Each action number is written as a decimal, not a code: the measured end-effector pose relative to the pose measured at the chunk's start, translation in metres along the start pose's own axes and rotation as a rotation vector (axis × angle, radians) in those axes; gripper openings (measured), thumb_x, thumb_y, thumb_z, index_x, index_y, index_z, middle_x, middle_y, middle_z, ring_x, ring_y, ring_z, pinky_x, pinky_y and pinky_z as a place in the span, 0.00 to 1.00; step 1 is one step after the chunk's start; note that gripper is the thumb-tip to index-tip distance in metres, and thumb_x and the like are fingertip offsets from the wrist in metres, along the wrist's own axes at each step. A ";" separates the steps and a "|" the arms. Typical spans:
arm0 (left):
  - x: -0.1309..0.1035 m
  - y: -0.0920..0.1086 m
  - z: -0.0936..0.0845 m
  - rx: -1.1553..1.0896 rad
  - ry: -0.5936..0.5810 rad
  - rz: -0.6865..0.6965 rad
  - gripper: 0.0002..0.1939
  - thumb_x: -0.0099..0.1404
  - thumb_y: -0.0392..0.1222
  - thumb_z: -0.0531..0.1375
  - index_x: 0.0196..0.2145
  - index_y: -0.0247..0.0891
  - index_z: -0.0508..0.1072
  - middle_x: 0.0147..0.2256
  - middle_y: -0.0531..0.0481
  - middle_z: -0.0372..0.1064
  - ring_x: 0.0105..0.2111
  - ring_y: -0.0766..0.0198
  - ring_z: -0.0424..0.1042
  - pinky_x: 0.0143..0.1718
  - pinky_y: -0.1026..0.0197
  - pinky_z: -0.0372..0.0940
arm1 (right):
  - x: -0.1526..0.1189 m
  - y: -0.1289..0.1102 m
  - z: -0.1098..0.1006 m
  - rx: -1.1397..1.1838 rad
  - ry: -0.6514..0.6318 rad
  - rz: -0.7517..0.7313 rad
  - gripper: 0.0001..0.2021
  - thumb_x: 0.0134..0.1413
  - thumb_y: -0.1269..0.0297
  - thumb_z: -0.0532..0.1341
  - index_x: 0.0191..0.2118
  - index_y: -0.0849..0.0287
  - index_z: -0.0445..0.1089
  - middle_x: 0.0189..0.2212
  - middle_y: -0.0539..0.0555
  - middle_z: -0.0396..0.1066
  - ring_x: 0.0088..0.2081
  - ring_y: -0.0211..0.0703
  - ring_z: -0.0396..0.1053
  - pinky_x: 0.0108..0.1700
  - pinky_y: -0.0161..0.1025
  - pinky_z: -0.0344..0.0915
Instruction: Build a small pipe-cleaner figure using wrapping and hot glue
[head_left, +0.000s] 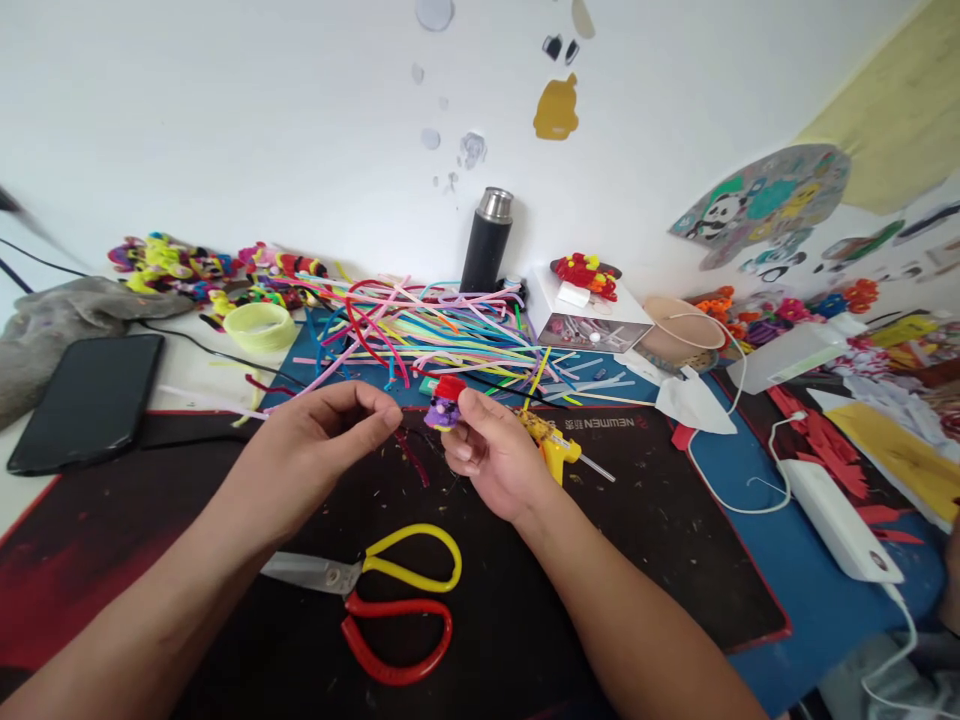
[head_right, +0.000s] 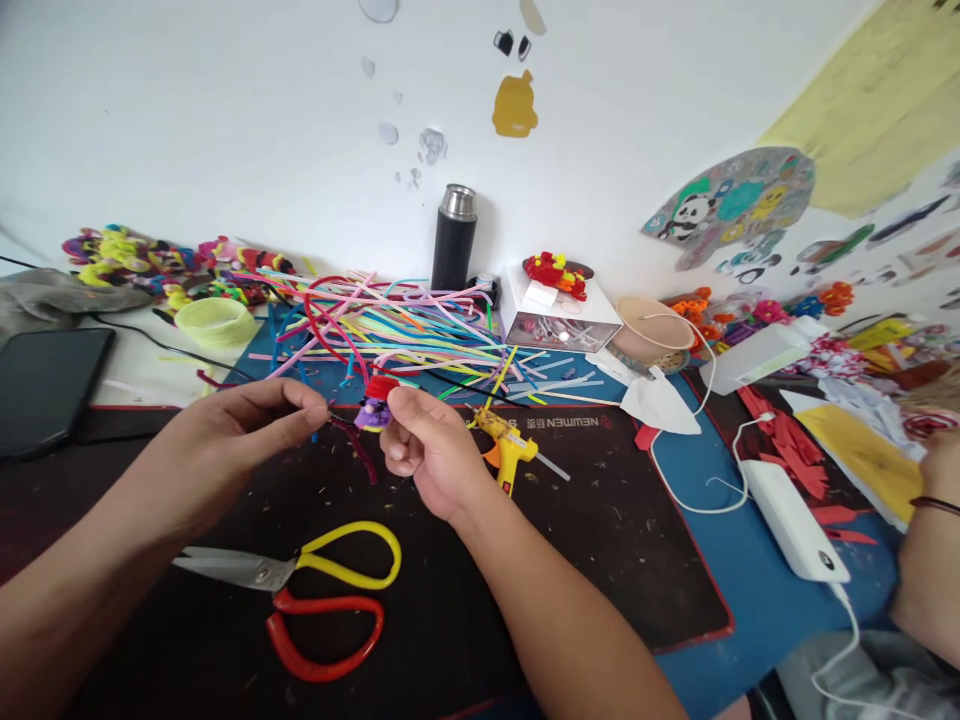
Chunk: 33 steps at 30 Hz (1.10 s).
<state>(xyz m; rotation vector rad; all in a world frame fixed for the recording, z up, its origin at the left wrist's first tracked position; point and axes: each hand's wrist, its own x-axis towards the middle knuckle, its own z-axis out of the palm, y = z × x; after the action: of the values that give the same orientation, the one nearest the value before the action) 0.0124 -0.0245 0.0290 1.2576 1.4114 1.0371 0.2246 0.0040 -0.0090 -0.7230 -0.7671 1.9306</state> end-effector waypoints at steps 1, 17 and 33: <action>-0.001 0.001 0.002 -0.012 0.015 0.007 0.21 0.61 0.61 0.74 0.35 0.41 0.80 0.32 0.54 0.76 0.30 0.63 0.67 0.32 0.62 0.62 | 0.000 0.000 0.000 0.002 0.012 -0.007 0.27 0.52 0.46 0.84 0.33 0.55 0.70 0.23 0.42 0.63 0.22 0.31 0.56 0.22 0.30 0.47; -0.002 -0.001 0.011 -0.014 0.070 0.080 0.19 0.61 0.60 0.74 0.31 0.42 0.80 0.30 0.51 0.79 0.30 0.60 0.73 0.33 0.61 0.68 | -0.001 0.004 0.000 -0.065 -0.021 0.027 0.26 0.53 0.42 0.83 0.37 0.57 0.76 0.28 0.47 0.75 0.22 0.32 0.67 0.20 0.31 0.49; -0.007 0.003 0.005 0.111 0.043 0.168 0.16 0.66 0.59 0.70 0.32 0.44 0.83 0.31 0.51 0.82 0.32 0.56 0.79 0.36 0.59 0.71 | -0.004 0.003 0.003 -0.085 -0.047 0.072 0.27 0.52 0.40 0.84 0.36 0.58 0.77 0.22 0.46 0.72 0.20 0.32 0.66 0.19 0.30 0.48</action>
<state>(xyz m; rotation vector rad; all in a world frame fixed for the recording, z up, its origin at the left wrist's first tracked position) 0.0179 -0.0313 0.0316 1.4629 1.4313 1.1161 0.2224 -0.0010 -0.0087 -0.7683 -0.8676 1.9958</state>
